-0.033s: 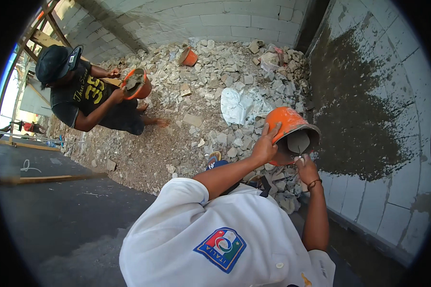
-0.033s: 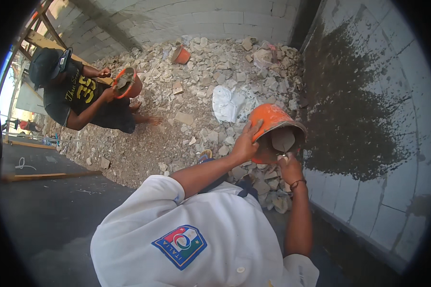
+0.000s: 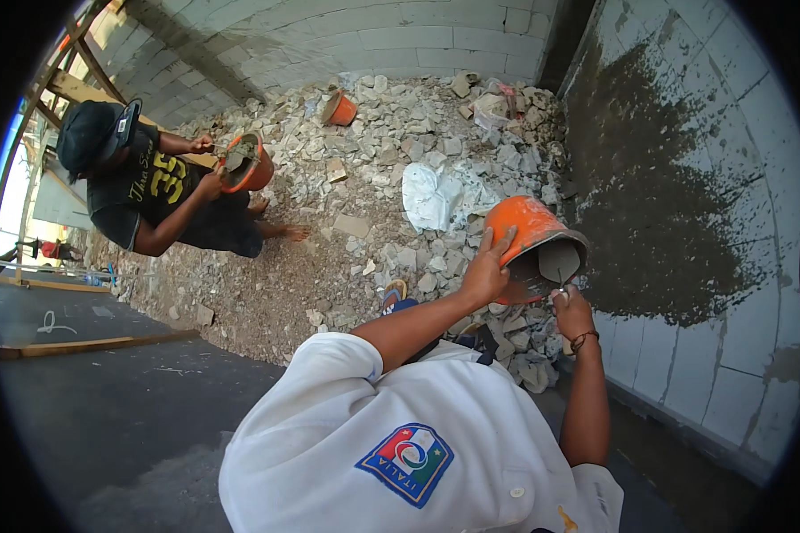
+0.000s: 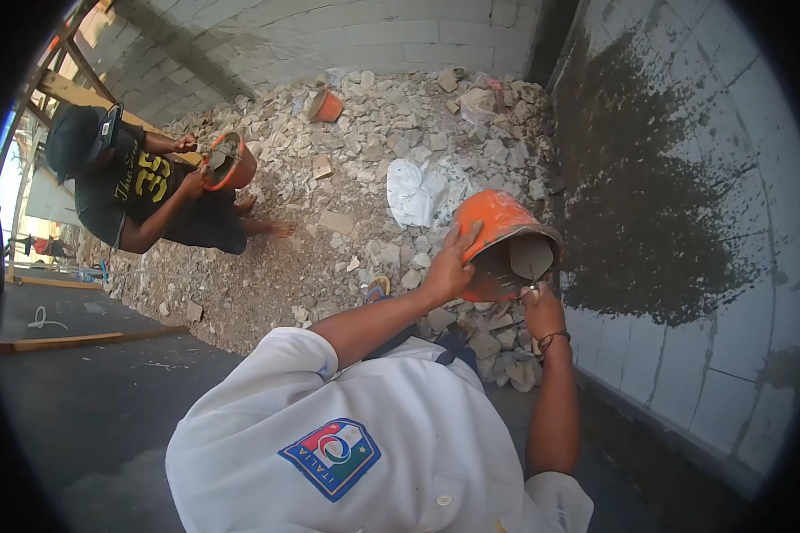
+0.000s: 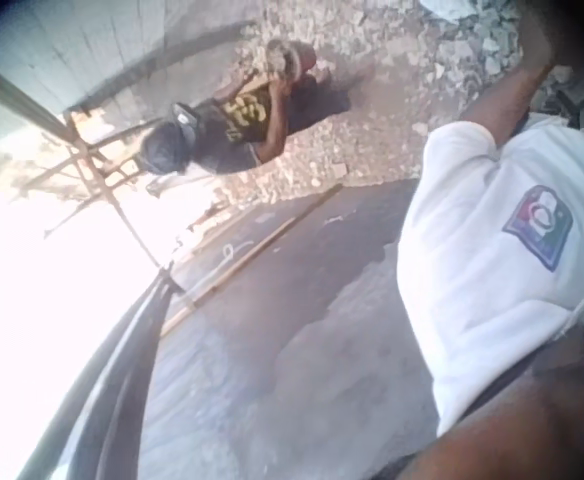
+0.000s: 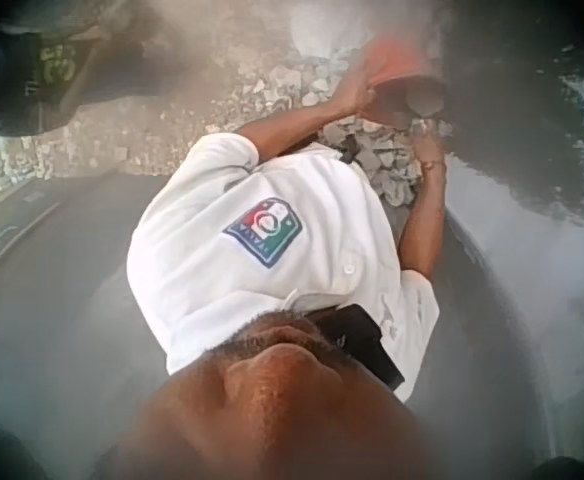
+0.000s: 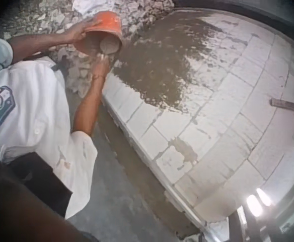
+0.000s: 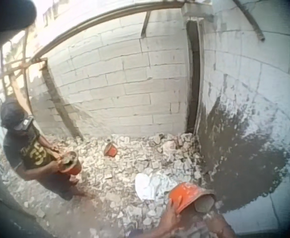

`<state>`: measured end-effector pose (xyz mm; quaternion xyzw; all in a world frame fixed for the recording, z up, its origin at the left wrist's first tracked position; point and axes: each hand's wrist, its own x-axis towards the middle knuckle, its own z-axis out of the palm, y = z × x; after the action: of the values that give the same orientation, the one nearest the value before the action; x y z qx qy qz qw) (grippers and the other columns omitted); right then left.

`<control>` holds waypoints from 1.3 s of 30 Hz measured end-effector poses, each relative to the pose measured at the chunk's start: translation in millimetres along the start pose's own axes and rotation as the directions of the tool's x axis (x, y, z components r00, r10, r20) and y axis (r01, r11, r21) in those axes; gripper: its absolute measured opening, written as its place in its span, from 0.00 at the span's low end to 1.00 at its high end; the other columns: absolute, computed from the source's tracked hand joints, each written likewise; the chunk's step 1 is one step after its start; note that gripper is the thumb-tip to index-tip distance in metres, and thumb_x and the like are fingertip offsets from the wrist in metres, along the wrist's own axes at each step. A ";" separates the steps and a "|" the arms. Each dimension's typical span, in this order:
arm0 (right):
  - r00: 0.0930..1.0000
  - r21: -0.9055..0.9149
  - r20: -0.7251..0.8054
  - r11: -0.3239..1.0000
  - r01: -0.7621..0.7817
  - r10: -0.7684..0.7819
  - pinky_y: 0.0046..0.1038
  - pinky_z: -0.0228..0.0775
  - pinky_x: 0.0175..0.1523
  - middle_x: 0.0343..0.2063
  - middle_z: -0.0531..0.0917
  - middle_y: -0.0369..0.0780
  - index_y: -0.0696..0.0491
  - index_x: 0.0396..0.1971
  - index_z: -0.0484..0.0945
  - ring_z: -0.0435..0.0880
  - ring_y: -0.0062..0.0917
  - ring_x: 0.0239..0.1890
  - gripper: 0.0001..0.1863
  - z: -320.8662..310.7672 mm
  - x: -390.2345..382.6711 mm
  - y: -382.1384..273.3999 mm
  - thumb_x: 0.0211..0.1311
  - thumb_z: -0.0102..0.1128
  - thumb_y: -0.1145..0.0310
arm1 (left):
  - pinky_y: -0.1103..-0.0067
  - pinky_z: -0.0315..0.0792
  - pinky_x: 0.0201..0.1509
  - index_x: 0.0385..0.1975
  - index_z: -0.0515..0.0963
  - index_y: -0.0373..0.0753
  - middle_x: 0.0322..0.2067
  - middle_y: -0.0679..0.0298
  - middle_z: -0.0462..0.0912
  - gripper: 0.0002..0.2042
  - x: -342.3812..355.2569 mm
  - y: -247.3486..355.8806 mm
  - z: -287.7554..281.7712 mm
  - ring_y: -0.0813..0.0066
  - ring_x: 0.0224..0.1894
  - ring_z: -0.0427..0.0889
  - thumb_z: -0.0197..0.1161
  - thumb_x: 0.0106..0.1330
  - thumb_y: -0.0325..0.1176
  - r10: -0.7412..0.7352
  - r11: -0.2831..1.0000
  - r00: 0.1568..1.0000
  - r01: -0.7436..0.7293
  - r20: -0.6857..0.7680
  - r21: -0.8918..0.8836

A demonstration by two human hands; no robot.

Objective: The person applies cement mixture to a white block wall using a trowel, repeatedly scooping material from a bucket held in one hand and spreading it onto the wall surface.

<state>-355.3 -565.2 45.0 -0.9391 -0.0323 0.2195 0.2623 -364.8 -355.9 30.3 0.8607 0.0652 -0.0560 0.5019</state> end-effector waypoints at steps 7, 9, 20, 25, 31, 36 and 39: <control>0.981 0.048 -0.120 0.988 -0.150 0.154 0.45 0.71 0.49 0.36 0.80 0.55 0.58 0.38 0.78 0.78 0.49 0.43 0.14 47.6 -10.1 31.6 0.59 0.48 0.66 | 0.64 0.74 0.50 0.66 0.56 0.57 0.64 0.35 0.46 0.41 -4.8 49.0 29.0 0.38 0.52 0.72 0.57 0.49 0.21 0.272 0.928 0.916 -0.331 0.296 0.172; 0.967 0.117 -0.251 0.993 -0.024 0.053 0.45 0.70 0.49 0.35 0.80 0.55 0.57 0.38 0.78 0.78 0.49 0.42 0.15 61.5 -15.8 39.5 0.60 0.49 0.64 | 0.64 0.74 0.50 0.66 0.56 0.57 0.64 0.35 0.47 0.40 3.1 54.2 27.4 0.37 0.52 0.71 0.57 0.49 0.21 0.340 0.898 0.870 -0.413 0.357 0.153; 0.895 0.070 -0.237 0.926 -0.371 0.377 0.45 0.73 0.38 0.27 0.81 0.50 0.57 0.37 0.73 0.81 0.47 0.32 0.15 77.1 -11.8 63.1 0.59 0.53 0.59 | 0.80 0.68 0.53 0.64 0.58 0.36 0.48 0.60 0.75 0.33 48.4 -35.8 77.2 0.74 0.48 0.74 0.48 0.52 0.17 -0.061 0.924 0.916 0.202 0.397 -0.326; 0.833 0.155 -0.314 0.890 -0.429 0.456 0.43 0.74 0.38 0.32 0.81 0.49 0.56 0.39 0.73 0.81 0.45 0.34 0.15 163.2 38.0 135.9 0.59 0.54 0.60 | 0.79 0.69 0.51 0.61 0.61 0.36 0.47 0.61 0.74 0.30 74.4 -162.0 139.9 0.73 0.46 0.75 0.47 0.53 0.17 -0.277 0.773 0.896 0.423 0.348 -0.473; 0.700 0.131 -0.328 0.764 -0.631 0.635 0.39 0.73 0.44 0.39 0.79 0.47 0.55 0.42 0.74 0.79 0.41 0.42 0.15 265.8 104.6 258.9 0.61 0.53 0.60 | 0.73 0.80 0.40 0.60 0.59 0.38 0.47 0.52 0.74 0.32 70.2 -338.3 137.7 0.60 0.44 0.80 0.54 0.52 0.17 -0.402 0.727 0.877 0.480 0.262 -0.491; 0.608 0.127 -0.314 0.667 -0.734 0.729 0.39 0.73 0.45 0.43 0.78 0.48 0.57 0.45 0.74 0.78 0.42 0.45 0.19 351.8 120.9 306.1 0.62 0.54 0.58 | 0.74 0.80 0.38 0.58 0.60 0.38 0.47 0.56 0.76 0.28 41.4 -425.4 50.7 0.63 0.45 0.81 0.56 0.55 0.24 -0.597 0.739 0.740 0.658 0.309 -0.148; 0.707 0.230 -0.345 0.785 -0.575 0.618 0.42 0.73 0.42 0.33 0.79 0.46 0.54 0.38 0.75 0.80 0.42 0.38 0.15 397.3 111.5 275.9 0.61 0.53 0.58 | 0.72 0.81 0.40 0.62 0.56 0.38 0.51 0.53 0.71 0.33 24.6 -433.8 11.0 0.61 0.46 0.79 0.48 0.51 0.18 -0.611 0.715 0.736 0.671 0.291 -0.195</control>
<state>-440.4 -592.9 -443.3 -0.9078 0.3392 0.0962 0.2269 -414.0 -152.5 -350.6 0.6908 0.3162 -0.3057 0.5739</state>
